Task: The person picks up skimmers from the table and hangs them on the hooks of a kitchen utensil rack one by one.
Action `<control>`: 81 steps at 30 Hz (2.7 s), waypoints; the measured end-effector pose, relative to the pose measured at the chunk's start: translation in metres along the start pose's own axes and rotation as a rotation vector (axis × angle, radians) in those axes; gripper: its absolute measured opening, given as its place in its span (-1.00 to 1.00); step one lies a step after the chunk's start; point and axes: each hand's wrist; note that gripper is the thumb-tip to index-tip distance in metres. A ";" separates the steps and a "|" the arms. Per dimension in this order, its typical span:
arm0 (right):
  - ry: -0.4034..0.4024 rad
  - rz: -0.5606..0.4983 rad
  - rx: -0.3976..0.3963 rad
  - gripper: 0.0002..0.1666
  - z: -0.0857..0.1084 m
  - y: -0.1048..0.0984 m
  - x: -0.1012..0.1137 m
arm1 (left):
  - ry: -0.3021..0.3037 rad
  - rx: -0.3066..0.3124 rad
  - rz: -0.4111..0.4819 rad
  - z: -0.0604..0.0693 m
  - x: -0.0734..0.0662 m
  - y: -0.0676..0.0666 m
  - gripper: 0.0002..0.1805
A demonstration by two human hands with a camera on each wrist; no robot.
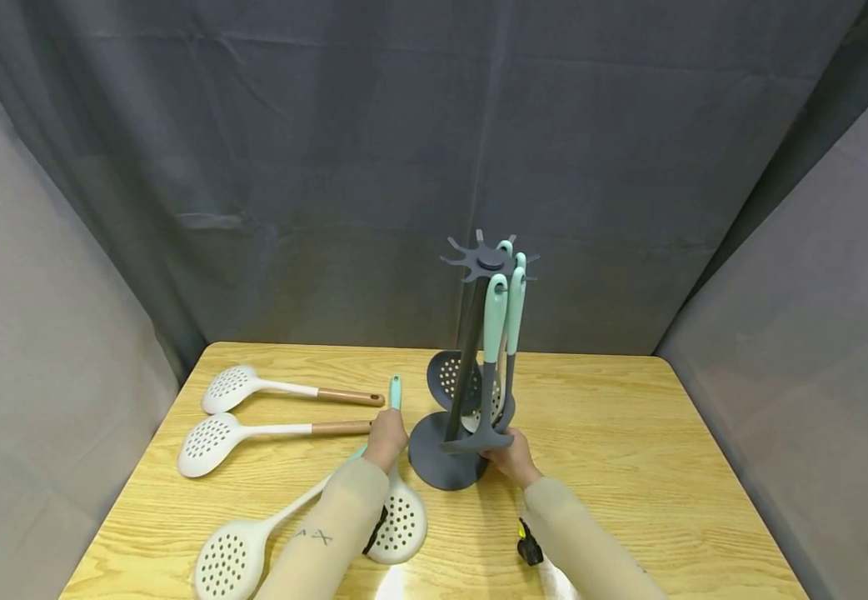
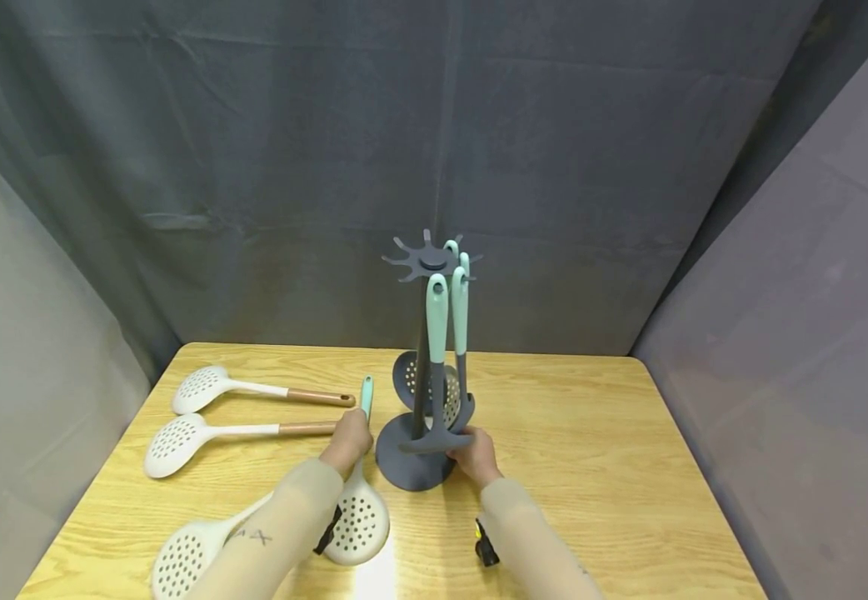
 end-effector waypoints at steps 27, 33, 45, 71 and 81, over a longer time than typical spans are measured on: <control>0.067 0.035 -0.015 -0.89 0.009 -0.002 0.029 | 0.059 -0.023 0.080 0.004 -0.006 -0.024 -0.89; 0.077 0.045 -0.013 -0.88 0.010 -0.002 0.031 | 0.092 -0.022 0.112 0.002 -0.006 -0.036 -0.80; 0.054 0.066 -0.011 -0.87 0.011 -0.003 0.034 | 0.217 -0.220 0.093 -0.004 -0.010 -0.069 -0.77; -0.122 0.000 0.047 -0.82 -0.020 0.005 -0.065 | 0.319 -0.495 0.235 -0.002 -0.029 -0.141 -0.42; 0.053 0.078 0.005 -0.93 0.009 -0.002 0.027 | 0.389 -0.569 0.291 0.001 -0.040 -0.169 -0.41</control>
Point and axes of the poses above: each hand's wrist, its own z-axis away from the middle knuckle, its own y-axis out of the palm, x = y × z, and after that the axes turned 12 degrees about -z, right-handed
